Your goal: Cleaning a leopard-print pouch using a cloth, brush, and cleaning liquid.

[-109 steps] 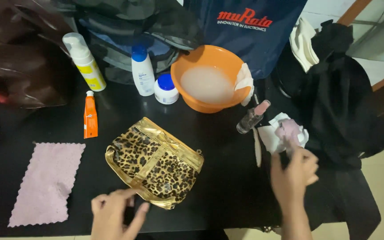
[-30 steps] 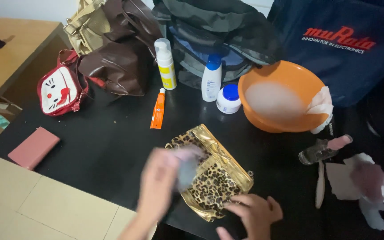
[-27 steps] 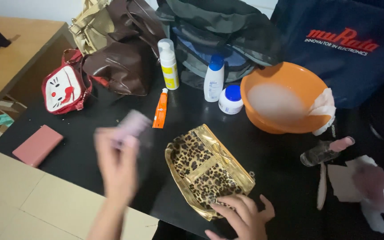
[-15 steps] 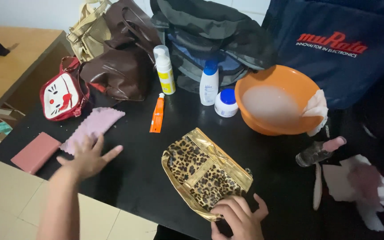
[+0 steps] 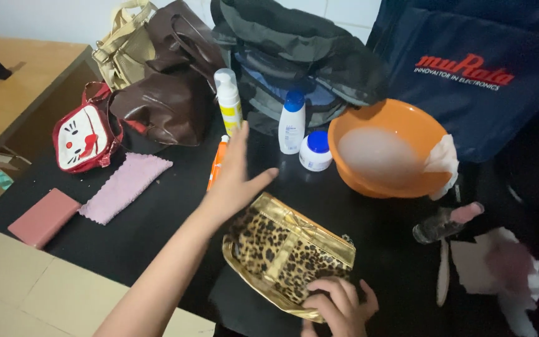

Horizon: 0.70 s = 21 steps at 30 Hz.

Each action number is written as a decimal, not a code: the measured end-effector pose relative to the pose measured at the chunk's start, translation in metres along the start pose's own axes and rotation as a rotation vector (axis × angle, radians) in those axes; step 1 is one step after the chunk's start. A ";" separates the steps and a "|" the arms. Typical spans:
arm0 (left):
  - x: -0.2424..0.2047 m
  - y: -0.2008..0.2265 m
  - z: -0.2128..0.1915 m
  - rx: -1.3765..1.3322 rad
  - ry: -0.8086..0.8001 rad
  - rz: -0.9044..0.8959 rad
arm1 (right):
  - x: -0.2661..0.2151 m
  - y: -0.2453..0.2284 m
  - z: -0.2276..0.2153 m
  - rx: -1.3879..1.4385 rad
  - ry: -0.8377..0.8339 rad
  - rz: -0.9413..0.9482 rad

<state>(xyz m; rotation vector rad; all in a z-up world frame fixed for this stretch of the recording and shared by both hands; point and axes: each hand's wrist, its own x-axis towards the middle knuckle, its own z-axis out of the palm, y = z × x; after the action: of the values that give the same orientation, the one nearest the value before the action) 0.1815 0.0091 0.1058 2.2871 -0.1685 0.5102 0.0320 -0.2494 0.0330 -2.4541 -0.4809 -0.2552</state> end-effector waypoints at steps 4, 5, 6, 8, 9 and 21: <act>0.047 -0.056 0.037 -0.028 0.128 -0.127 | 0.000 0.008 0.001 -0.022 0.311 0.148; 0.063 -0.086 0.048 -0.026 0.306 -0.091 | 0.002 0.011 -0.005 -0.035 0.260 0.188; 0.073 -0.090 0.037 -0.024 0.309 -0.085 | 0.003 0.022 -0.001 -0.033 0.267 0.185; 0.093 -0.096 0.019 -0.116 0.452 -0.112 | 0.004 0.041 0.004 -0.087 0.112 0.139; 0.101 -0.093 0.015 -0.119 0.452 -0.104 | 0.006 0.054 0.006 -0.088 0.121 0.140; 0.053 -0.006 -0.026 -0.350 0.470 -0.004 | -0.037 0.194 0.046 -0.005 -0.388 0.064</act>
<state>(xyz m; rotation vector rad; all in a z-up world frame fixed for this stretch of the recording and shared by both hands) 0.2231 0.0340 0.1395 1.7761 -0.0162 0.9211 0.0783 -0.3759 -0.1188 -2.5239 -0.5619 0.2525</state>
